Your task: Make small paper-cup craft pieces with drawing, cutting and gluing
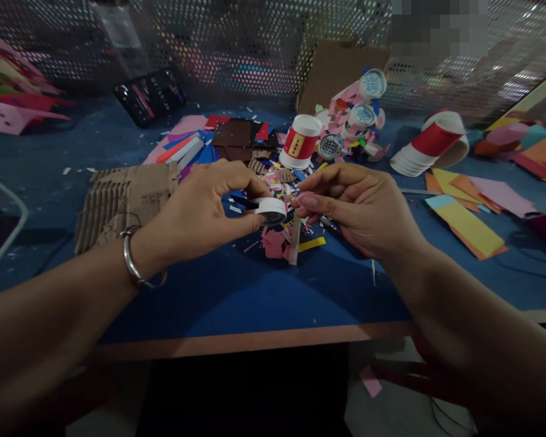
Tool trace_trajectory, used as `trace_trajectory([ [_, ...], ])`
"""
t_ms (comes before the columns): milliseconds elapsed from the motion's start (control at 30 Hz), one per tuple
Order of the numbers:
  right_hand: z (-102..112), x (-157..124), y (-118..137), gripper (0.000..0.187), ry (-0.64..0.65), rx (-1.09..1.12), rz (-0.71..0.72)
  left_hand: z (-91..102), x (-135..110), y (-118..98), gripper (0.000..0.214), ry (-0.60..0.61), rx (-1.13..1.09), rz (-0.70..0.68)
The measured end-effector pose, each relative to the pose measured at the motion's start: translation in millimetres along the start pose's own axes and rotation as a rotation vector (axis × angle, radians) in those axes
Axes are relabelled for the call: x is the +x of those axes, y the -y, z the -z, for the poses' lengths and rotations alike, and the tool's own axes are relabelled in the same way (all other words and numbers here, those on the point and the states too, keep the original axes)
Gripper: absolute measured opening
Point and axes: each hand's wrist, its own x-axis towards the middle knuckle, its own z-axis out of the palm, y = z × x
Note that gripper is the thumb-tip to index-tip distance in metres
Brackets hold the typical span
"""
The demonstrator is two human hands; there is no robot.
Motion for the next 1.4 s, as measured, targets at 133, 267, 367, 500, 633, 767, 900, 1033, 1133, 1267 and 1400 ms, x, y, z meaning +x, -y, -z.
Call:
trace_trajectory([
  [133,0.9,-1.3,-1.3,0.025,-0.037,0.013,0.058,-1.1,-1.5,0.3,0.01,-0.04,0.076,-0.001],
  [267,0.0,-1.9,-1.3,0.025,-0.061,0.009,0.074,-4.5,-3.3,2.0,0.014,-0.045,0.078,0.008],
  [367,-2.5,-2.6,-0.2,0.024,-0.074,-0.021,0.093,-5.5,-4.3,1.8,0.015,-0.038,0.077,0.009],
  [500,-7.2,-4.0,3.1,0.022,-0.032,-0.052,0.119,-6.3,-5.4,0.7,0.014,-0.018,0.074,-0.015],
  [633,-11.0,-4.7,7.9,0.028,0.028,-0.143,0.107,-8.3,-6.5,-2.3,0.01,-0.027,0.104,-0.015],
  [767,-11.8,-3.9,10.6,0.03,0.065,-0.2,0.088,-8.7,-7.0,-6.1,0.009,-0.024,0.134,-0.044],
  [900,-11.3,-2.9,11.0,0.03,0.1,-0.205,0.074,-8.5,-6.8,-7.8,0.005,-0.003,0.111,-0.035],
  [1033,-11.0,-2.9,11.6,0.03,0.123,-0.225,0.077,-9.1,-6.7,-8.4,0.005,0.012,0.105,-0.031],
  [1133,-11.0,-1.9,11.9,0.027,0.15,-0.259,0.108,-9.2,-7.2,-8.7,0.005,0.021,0.113,-0.039],
  [1267,-10.0,0.3,10.0,0.025,0.205,-0.269,0.144,-8.1,-8.0,-9.3,0.007,0.043,0.104,-0.085],
  [1400,-8.7,1.8,6.9,0.027,0.246,-0.274,0.155,-6.6,-7.1,-10.7,0.009,0.088,0.106,-0.083],
])
